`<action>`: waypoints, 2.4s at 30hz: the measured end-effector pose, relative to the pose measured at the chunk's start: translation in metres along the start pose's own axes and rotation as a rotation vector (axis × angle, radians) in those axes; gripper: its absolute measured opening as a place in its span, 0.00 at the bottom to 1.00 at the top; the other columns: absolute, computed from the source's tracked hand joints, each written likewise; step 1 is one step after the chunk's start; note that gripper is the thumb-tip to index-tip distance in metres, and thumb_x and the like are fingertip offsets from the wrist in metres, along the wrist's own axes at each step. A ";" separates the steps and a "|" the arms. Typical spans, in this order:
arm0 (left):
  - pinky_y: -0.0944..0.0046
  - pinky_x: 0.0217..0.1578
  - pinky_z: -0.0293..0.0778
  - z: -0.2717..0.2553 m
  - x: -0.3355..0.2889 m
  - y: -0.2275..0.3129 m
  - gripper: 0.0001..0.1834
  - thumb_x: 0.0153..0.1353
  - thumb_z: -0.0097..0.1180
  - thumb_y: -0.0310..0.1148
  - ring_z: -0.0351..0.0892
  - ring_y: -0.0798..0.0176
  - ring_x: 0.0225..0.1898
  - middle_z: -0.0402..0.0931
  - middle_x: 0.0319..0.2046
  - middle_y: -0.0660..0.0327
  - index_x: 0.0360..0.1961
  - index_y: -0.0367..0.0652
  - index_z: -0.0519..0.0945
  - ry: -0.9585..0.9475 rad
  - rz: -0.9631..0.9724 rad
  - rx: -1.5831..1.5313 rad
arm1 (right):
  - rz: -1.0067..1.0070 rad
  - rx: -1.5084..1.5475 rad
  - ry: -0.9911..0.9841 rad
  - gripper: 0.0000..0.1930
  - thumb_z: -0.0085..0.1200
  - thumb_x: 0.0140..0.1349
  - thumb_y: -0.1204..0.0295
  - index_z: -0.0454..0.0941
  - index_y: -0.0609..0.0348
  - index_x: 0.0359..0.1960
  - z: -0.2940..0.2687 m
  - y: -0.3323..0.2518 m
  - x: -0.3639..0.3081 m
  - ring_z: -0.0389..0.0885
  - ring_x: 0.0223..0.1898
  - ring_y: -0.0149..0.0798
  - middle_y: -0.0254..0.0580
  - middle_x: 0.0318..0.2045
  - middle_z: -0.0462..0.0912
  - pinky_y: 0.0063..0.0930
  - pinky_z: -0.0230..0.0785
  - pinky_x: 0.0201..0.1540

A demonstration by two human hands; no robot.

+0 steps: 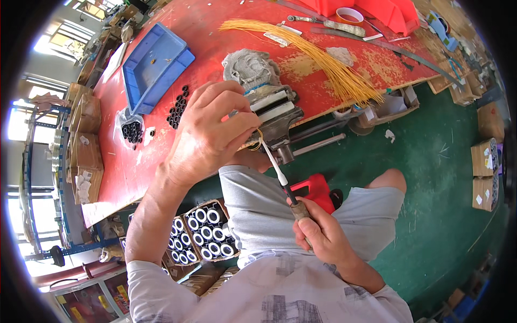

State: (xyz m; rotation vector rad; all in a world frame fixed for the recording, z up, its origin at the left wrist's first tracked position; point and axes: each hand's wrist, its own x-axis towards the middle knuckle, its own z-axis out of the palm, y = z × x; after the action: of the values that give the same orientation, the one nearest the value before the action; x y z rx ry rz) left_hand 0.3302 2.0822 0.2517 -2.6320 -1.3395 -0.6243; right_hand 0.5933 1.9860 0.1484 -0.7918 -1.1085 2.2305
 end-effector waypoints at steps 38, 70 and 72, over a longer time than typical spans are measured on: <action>0.64 0.40 0.75 -0.005 -0.006 0.003 0.10 0.54 0.65 0.24 0.81 0.62 0.36 0.81 0.32 0.57 0.38 0.35 0.82 -0.140 -0.533 -0.212 | -0.396 -0.576 -0.056 0.21 0.50 0.70 0.70 0.68 0.59 0.64 -0.012 0.020 0.019 0.70 0.22 0.24 0.32 0.29 0.76 0.17 0.63 0.26; 0.62 0.39 0.77 0.015 -0.029 0.007 0.09 0.57 0.64 0.28 0.83 0.63 0.35 0.81 0.32 0.57 0.37 0.36 0.82 0.300 -0.567 -0.326 | -0.210 -0.726 0.055 0.21 0.53 0.67 0.71 0.69 0.60 0.61 -0.019 0.046 0.026 0.80 0.29 0.40 0.45 0.28 0.78 0.31 0.71 0.35; 0.66 0.40 0.76 0.002 -0.035 0.021 0.09 0.59 0.64 0.28 0.81 0.69 0.37 0.82 0.34 0.59 0.38 0.34 0.81 0.371 -0.850 -0.642 | -0.012 -0.686 0.101 0.19 0.55 0.67 0.69 0.71 0.60 0.58 -0.038 0.057 0.024 0.80 0.31 0.47 0.49 0.30 0.78 0.34 0.72 0.36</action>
State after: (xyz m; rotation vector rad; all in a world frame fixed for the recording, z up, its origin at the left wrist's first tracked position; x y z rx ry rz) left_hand 0.3291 2.0447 0.2372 -1.9792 -2.3902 -1.7868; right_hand 0.5923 1.9917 0.0755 -1.1389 -1.8465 1.7628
